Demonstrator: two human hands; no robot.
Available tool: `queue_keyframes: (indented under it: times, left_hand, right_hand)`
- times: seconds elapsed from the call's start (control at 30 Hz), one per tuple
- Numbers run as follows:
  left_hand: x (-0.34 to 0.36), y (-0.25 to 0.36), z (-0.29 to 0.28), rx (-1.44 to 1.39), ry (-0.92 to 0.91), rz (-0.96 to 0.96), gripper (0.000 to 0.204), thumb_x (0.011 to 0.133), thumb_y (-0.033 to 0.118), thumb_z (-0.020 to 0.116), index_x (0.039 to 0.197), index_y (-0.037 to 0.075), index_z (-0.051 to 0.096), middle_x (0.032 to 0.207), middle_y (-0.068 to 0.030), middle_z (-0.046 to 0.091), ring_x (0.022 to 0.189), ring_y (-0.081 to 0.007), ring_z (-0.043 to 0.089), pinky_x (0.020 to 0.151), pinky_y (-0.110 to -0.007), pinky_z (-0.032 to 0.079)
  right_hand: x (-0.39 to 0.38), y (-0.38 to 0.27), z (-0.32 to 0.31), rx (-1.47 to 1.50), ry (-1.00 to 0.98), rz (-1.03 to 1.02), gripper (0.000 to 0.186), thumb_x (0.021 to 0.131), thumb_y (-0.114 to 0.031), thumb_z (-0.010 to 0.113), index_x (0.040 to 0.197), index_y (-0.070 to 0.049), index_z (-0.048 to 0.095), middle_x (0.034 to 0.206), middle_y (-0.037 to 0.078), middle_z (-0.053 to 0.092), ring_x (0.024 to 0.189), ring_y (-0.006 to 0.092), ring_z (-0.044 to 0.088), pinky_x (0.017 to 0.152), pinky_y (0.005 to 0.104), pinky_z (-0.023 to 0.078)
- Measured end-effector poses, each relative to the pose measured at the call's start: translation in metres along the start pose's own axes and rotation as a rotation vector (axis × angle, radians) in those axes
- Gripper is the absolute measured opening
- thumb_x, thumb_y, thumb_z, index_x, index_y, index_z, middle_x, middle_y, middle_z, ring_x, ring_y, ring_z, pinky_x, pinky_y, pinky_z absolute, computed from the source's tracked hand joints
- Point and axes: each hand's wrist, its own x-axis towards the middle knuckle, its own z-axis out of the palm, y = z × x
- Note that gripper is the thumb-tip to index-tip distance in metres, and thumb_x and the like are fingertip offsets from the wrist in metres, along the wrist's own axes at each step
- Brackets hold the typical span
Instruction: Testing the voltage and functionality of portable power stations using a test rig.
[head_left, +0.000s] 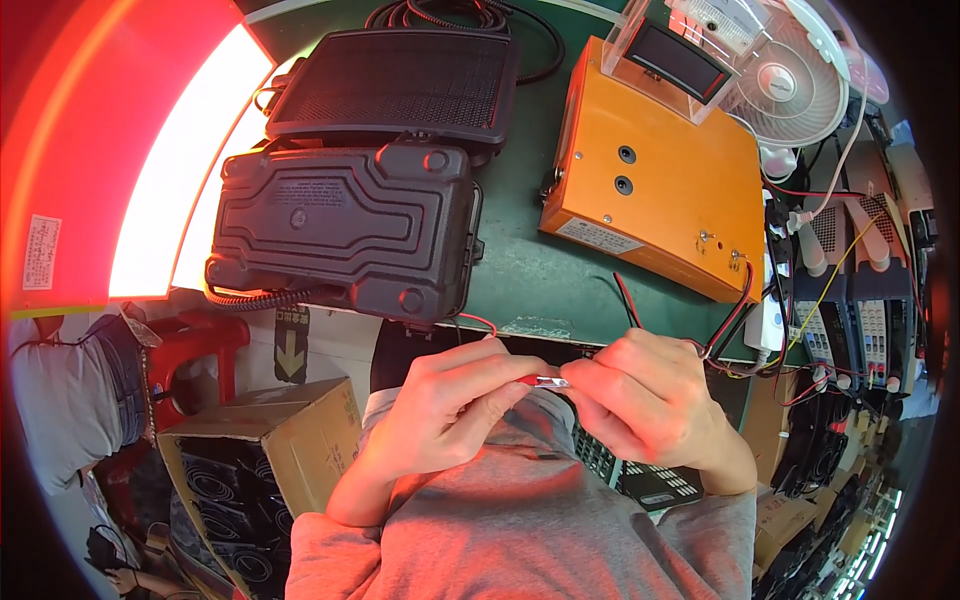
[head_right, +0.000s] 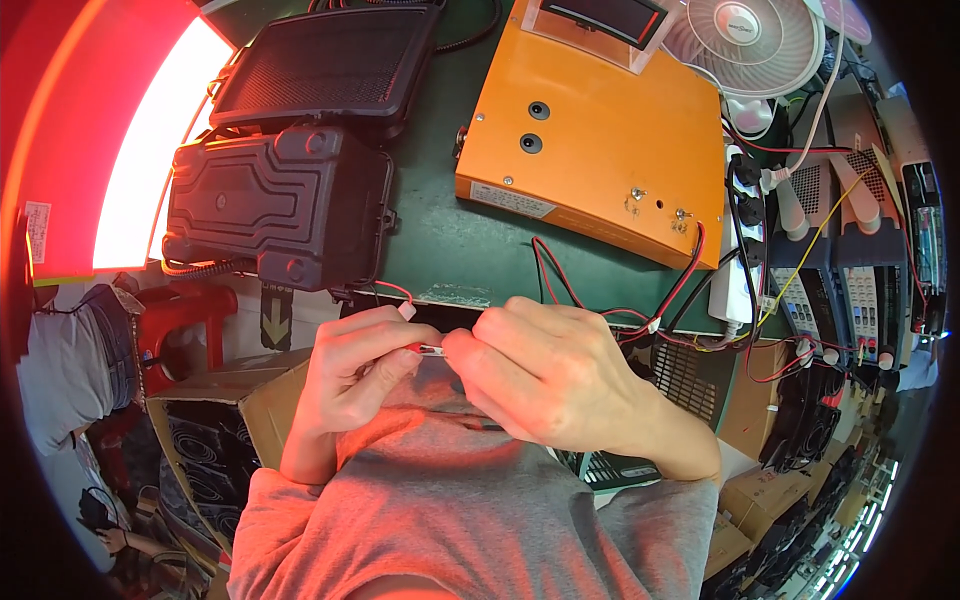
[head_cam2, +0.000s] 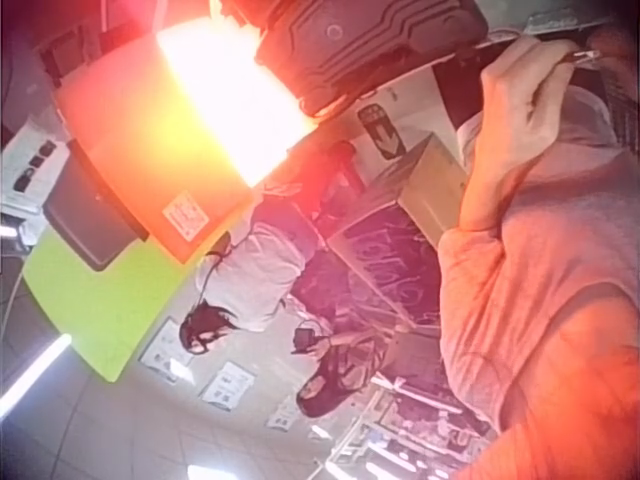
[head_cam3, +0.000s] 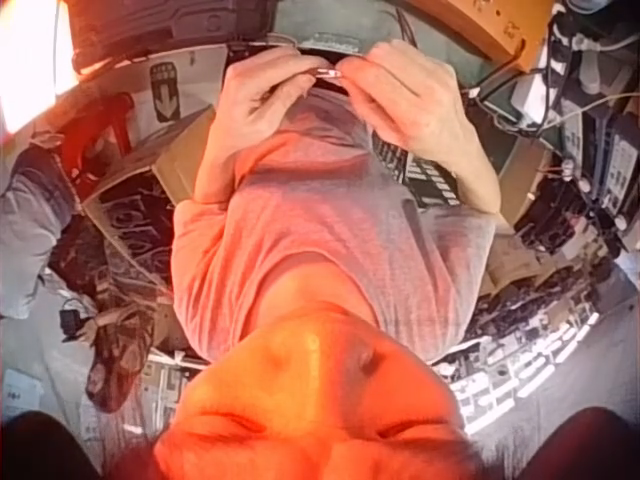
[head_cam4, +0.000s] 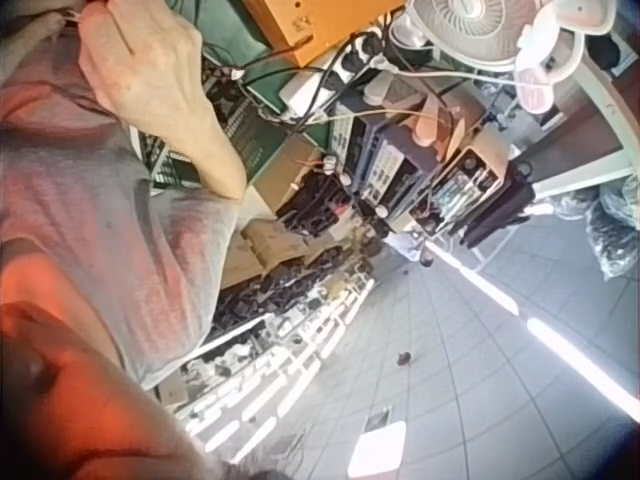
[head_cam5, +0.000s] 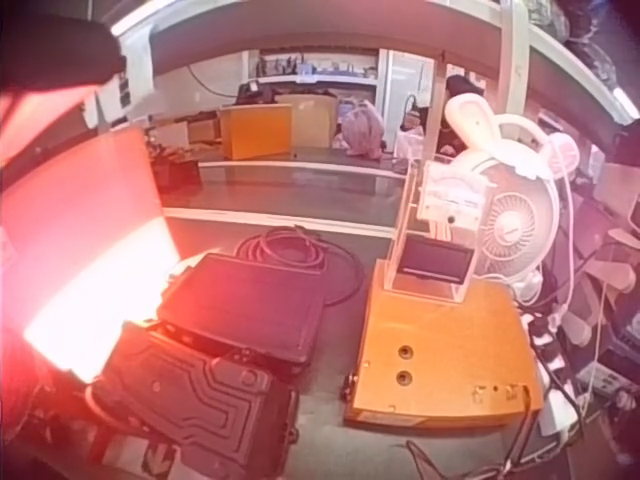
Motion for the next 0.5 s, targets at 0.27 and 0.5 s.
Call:
queue_keyframes:
  times: [0.27,0.5]
  left_hand:
    - [0.000,0.001,-0.003,0.094,-0.060,-0.014,0.018,0.081,-0.004,0.057,0.098,-0.002,0.061,0.071,-0.0100,0.050,0.060,-0.0210,0.049,0.054,-0.030,0.041]
    - [-0.004,0.021,-0.007,0.114,0.115,-0.117,0.041,0.074,0.001,0.067,0.114,-0.002,0.058,0.081,-0.0108,0.059,0.066,-0.0197,0.055,0.060,-0.029,0.047]
  right_hand:
    - [-0.003,0.000,-0.001,-0.025,-0.039,0.010,0.029,0.057,0.004,0.071,0.084,-0.001,0.061,0.065,0.004,0.051,0.048,0.0175,0.048,0.040,0.0274,0.036]
    - [0.009,-0.001,-0.026,-0.180,-0.048,0.112,0.044,0.066,-0.027,0.073,0.101,-0.002,0.063,0.089,0.009,0.058,0.083,0.0239,0.053,0.073,0.0370,0.039]
